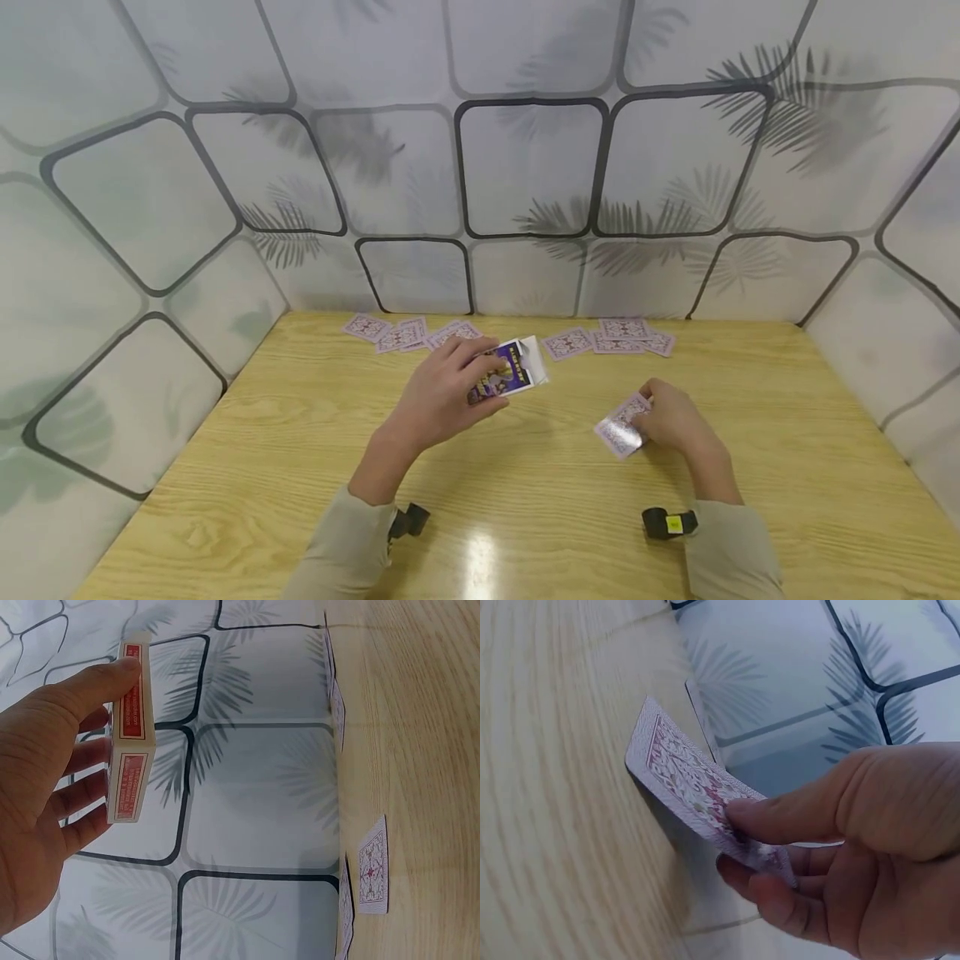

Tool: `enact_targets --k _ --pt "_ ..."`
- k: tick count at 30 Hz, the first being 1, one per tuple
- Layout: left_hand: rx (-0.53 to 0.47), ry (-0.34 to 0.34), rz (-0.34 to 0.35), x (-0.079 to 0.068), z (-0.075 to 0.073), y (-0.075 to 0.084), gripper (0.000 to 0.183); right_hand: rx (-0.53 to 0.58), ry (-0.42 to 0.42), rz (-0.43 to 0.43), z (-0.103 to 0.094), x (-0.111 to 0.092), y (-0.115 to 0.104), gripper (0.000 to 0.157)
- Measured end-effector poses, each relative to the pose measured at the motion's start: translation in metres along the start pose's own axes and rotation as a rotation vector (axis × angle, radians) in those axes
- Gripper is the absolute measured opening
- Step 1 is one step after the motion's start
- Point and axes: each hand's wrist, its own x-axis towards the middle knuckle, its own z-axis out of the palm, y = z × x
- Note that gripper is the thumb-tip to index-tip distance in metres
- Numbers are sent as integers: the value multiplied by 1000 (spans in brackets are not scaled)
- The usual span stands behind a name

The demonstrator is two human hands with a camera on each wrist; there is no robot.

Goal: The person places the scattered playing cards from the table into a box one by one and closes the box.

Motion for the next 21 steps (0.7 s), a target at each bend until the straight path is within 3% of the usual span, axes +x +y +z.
enact_targets --k 5,12,16,21 --pt "1 14 16 3 0 -1 42 102 59 -37 -2 -2 -9 46" --pt "13 13 9 3 0 -2 40 84 257 -150 -10 -7 -31 18" --pt "1 13 11 2 2 0 42 89 367 -237 -15 -18 -45 15" --pt "-7 29 0 -1 2 2 42 217 421 -340 -15 -30 -69 16"
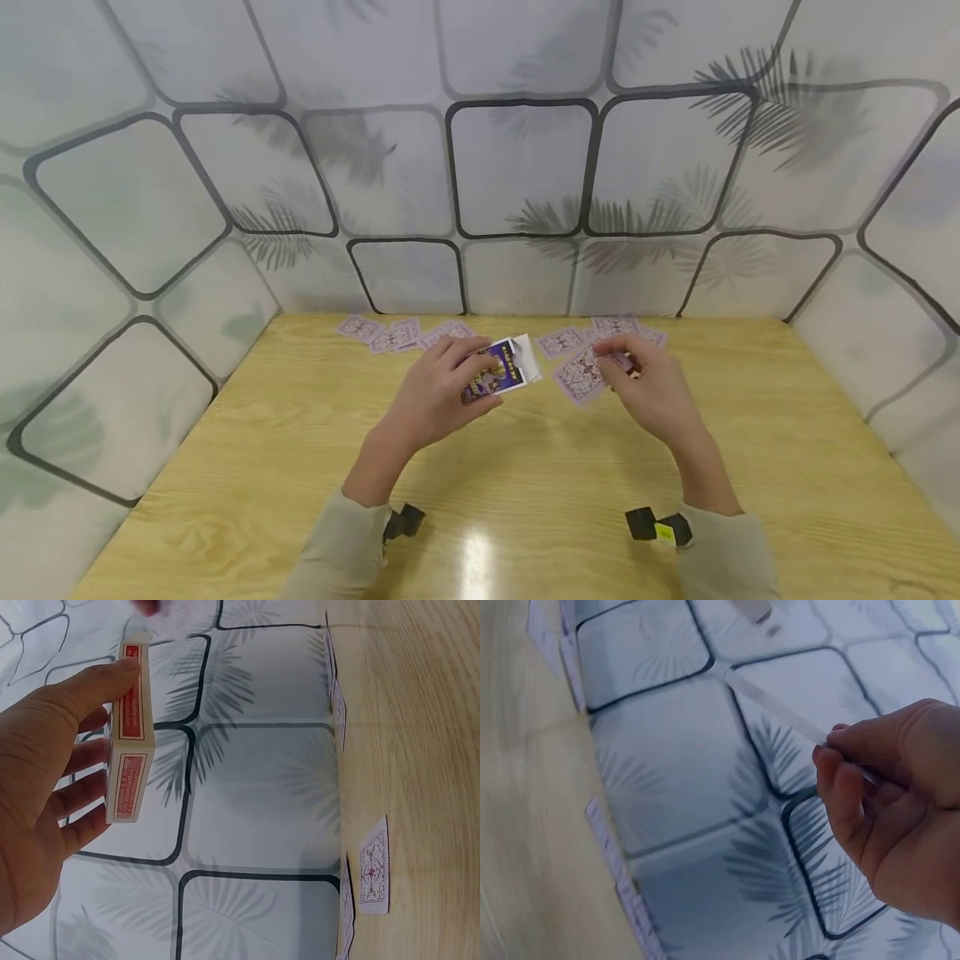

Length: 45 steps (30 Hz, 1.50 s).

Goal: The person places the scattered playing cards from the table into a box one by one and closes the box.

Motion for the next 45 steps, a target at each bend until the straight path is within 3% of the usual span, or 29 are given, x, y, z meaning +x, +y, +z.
enact_targets --k 6,14,18,26,35,45 --pt "-12 5 3 -7 3 5 41 196 24 -88 3 -11 -22 29" --pt "-6 18 12 -7 7 9 40 305 18 -154 4 -16 -27 33" --pt "3 27 14 -5 5 8 40 308 13 -165 7 -13 -29 33" --pt "1 14 17 -4 5 9 40 205 29 -135 8 -13 -30 30" --pt "18 18 38 0 3 9 39 210 37 -137 11 -13 -35 32" --pt "21 54 47 2 0 1 40 336 -16 -115 16 -1 -40 52"
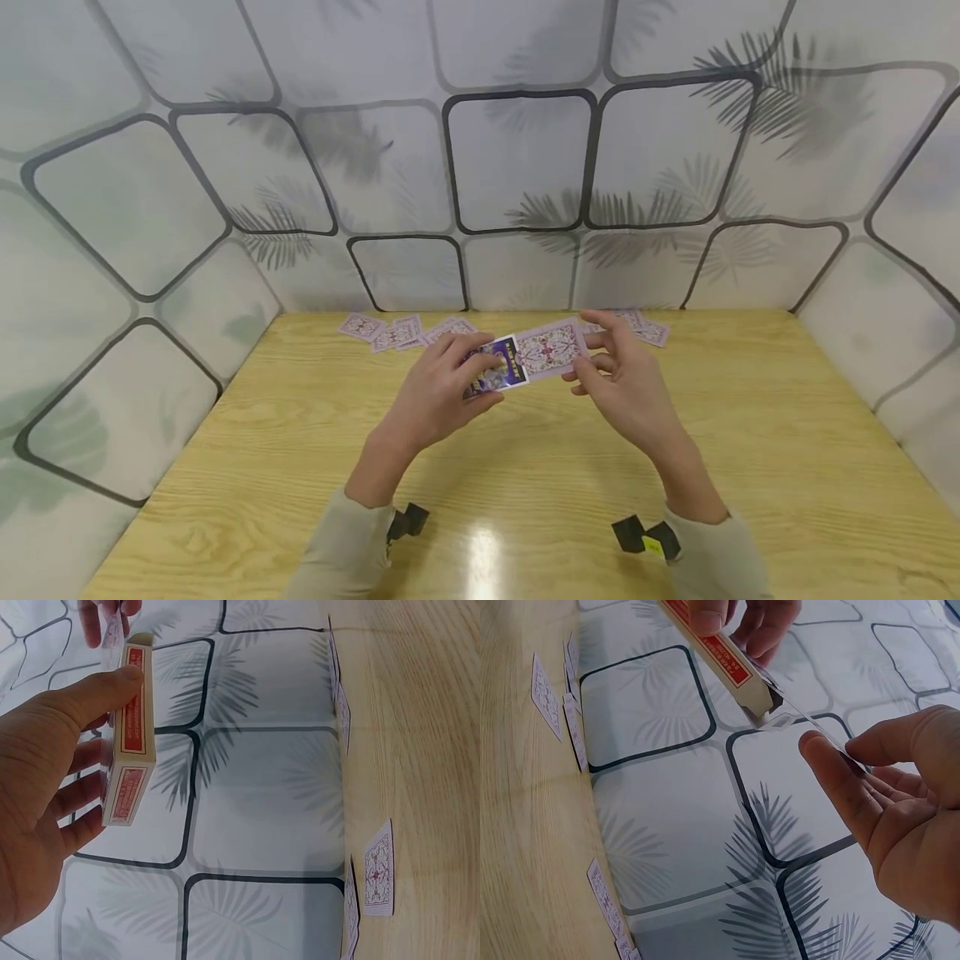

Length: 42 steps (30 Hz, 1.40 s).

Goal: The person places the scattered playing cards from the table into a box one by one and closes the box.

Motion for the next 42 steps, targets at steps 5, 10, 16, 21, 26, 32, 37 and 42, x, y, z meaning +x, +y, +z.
enact_targets --k 5,10,16,21,26,32,37,42 --pt "-3 -2 1 -1 2 1 39 -9 10 5 1 -3 -1 49" --pt "0 -1 6 -2 3 3 38 -52 18 5 2 -6 0 50" --pt "5 -1 8 -3 3 2 38 -95 2 15 8 -6 4 49" --pt "10 -7 10 -1 1 0 40 -102 -11 -1 14 -3 6 50" --pt "16 27 10 4 -3 -5 40 -50 20 -7 21 3 1 45" --pt "8 48 17 4 -4 -6 41 -26 54 13 26 3 -2 19" --pt "0 56 8 4 -3 -6 40 -60 21 13 28 0 0 17" --pt "11 55 -10 2 -5 -11 40 -79 25 31 26 1 1 15"
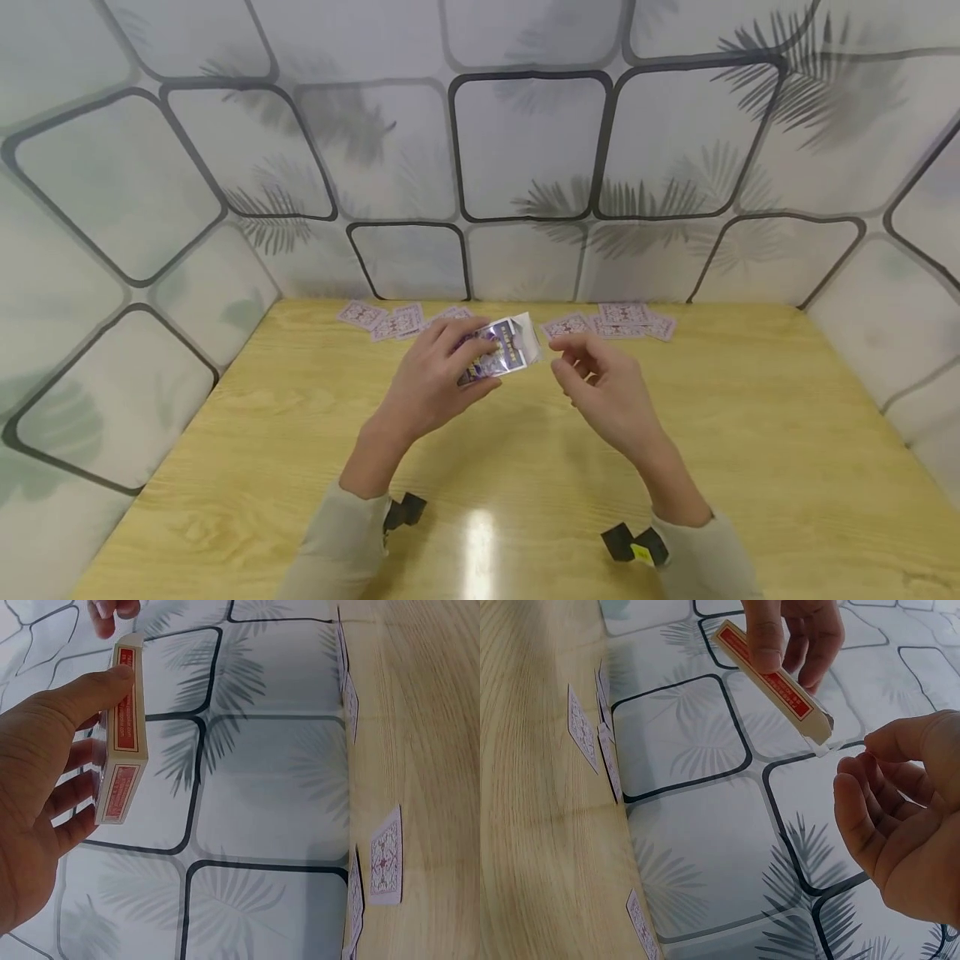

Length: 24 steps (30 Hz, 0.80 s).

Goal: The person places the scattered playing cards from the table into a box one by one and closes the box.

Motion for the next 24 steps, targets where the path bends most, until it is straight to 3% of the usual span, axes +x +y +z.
enact_targets --k 10,14,18,24 --pt "3 2 -38 -5 -2 -11 43 -97 -6 22 -15 8 19 15" --pt "12 -4 -40 -4 -5 -12 42 -160 -19 108 -29 15 34 19" --pt "2 9 -30 -4 -4 -10 41 -236 -56 231 -49 23 65 28" --pt "-8 -12 -35 -5 -1 -5 41 -463 -182 335 -75 43 130 40"
